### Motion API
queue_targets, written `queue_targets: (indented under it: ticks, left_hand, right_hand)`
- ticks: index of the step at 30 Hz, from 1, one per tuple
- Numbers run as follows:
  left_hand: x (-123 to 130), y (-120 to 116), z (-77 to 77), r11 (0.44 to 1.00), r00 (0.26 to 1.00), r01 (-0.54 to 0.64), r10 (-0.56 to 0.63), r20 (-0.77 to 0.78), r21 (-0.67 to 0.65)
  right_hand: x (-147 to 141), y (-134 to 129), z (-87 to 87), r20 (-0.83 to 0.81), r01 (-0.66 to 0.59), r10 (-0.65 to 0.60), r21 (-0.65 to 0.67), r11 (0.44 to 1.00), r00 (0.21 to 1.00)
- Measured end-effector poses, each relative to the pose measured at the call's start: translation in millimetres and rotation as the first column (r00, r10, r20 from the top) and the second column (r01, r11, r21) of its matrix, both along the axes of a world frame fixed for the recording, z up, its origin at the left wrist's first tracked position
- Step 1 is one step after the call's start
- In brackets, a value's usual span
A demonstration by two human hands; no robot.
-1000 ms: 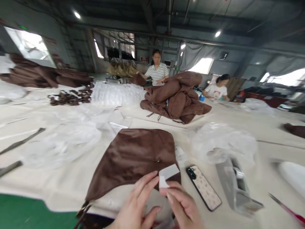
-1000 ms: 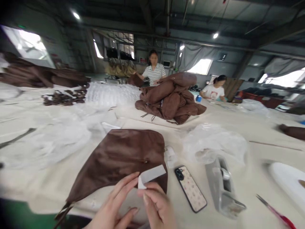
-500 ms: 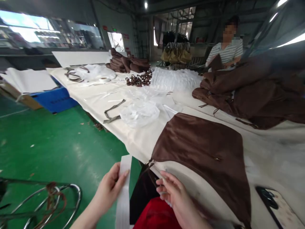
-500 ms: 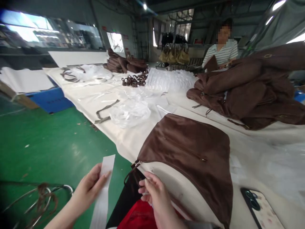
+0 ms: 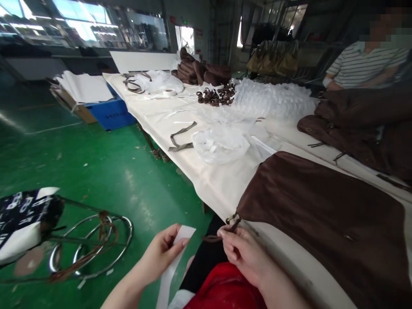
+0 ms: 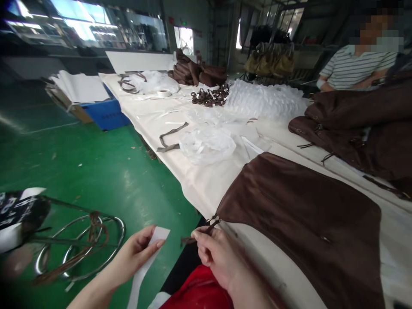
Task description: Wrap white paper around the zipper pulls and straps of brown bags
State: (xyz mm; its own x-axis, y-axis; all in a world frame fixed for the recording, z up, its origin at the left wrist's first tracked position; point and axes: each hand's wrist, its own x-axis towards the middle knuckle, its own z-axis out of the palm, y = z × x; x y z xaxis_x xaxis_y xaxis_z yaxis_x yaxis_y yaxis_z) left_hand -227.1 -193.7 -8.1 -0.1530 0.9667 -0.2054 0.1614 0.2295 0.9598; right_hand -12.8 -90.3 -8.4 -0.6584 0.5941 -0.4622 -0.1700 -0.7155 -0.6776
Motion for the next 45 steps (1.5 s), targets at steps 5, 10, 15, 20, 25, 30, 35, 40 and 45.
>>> queue_targets:
  ticks: [5,10,15,20,25,30,35,40,45]
  left_hand:
    - [11.3,-4.7,-6.0,0.998,0.997,-0.068,0.068,0.031,-0.002]
    - [24.3,-12.7,-11.5,0.994,0.981,-0.059,0.074,-0.182,0.087]
    - [44.1,-18.2,-4.6,0.988,0.928,0.064,-0.006,-0.373,0.143]
    - [57.5,-20.0,3.8,0.989,0.873,0.067,0.007,-0.488,0.133]
    - [56.1,-24.9,8.9,0.99,0.838,0.081,-0.003,-0.546,0.119]
    - [54.9,-31.4,10.8,0.994,0.853,0.078,-0.025,-0.521,0.08]
    - [58.4,-30.8,5.6,0.996,0.873,0.076,-0.043,-0.485,0.048]
    - [62.6,-27.3,4.3,0.994,0.89,0.087,-0.049,-0.454,0.064]
    - [64.8,-18.6,4.1,0.986,0.898,0.12,-0.058,-0.437,0.116]
  right_hand:
    - [9.3,19.0,23.1,0.256,-0.269,0.189,0.329,0.905,0.948]
    - [13.2,45.1,32.9,0.248,-0.269,0.184,0.374,0.888,0.951]
    - [12.2,44.1,17.5,0.032,-0.017,0.011,0.203,0.979,0.999]
    - [13.1,45.9,18.5,0.019,0.097,-0.102,0.184,0.978,0.995]
    - [15.0,42.6,17.6,0.045,0.157,-0.172,0.232,0.96,0.984]
    - [17.6,33.3,10.2,0.058,0.174,-0.195,0.264,0.949,0.979]
    - [22.2,27.1,5.6,0.055,0.102,-0.124,0.303,0.947,0.991]
    - [25.7,23.3,4.5,0.063,-0.043,0.023,0.345,0.938,0.998]
    - [29.1,21.1,2.9,0.099,-0.062,0.031,0.329,0.942,0.995]
